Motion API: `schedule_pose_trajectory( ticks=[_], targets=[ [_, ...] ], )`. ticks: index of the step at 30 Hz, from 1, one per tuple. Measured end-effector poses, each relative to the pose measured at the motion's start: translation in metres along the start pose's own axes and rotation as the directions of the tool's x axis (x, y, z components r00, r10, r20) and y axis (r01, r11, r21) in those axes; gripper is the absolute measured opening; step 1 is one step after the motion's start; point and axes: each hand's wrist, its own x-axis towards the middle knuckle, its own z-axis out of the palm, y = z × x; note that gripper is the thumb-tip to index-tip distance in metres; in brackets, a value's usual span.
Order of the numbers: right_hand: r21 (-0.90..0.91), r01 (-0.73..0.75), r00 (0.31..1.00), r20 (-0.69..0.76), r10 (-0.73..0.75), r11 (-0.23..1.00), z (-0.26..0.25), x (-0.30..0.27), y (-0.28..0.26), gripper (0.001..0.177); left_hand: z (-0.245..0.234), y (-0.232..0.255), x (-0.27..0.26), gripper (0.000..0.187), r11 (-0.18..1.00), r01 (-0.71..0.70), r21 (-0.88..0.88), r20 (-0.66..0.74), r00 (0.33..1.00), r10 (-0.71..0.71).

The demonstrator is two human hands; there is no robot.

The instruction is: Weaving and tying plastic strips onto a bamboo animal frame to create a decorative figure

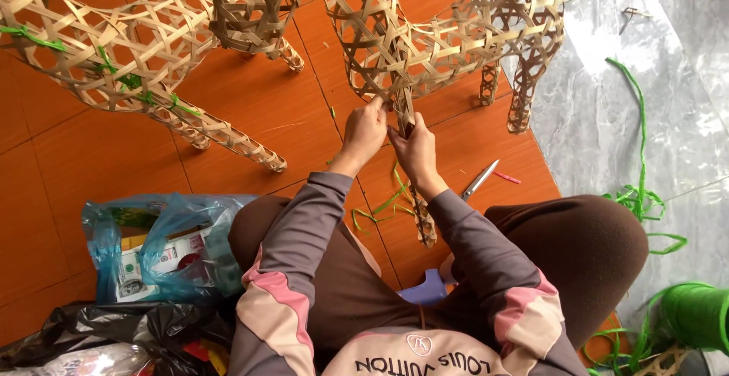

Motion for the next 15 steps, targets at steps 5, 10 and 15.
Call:
schedule_pose_trajectory(
  ticks=[5,10,15],
  targets=[
    [-0.065,0.058,0.998,0.021,-0.057,0.996,-0.003,0.001,-0.003,0.034,-0.005,0.007,0.0,0.022,0.999,-0.008,-0.037,0.012,1.0,0.008],
    [-0.034,0.217,0.973,0.092,-0.214,0.976,-0.006,-0.005,0.006,0.041,-0.047,0.064,-0.008,0.052,0.999,0.05,0.004,0.195,0.98,-0.049],
    [0.006,0.226,0.957,0.184,-0.224,0.974,-0.016,-0.006,-0.011,0.035,-0.01,0.043,0.001,0.07,0.937,0.112,0.331,-0.024,0.994,-0.11]
  ],
)
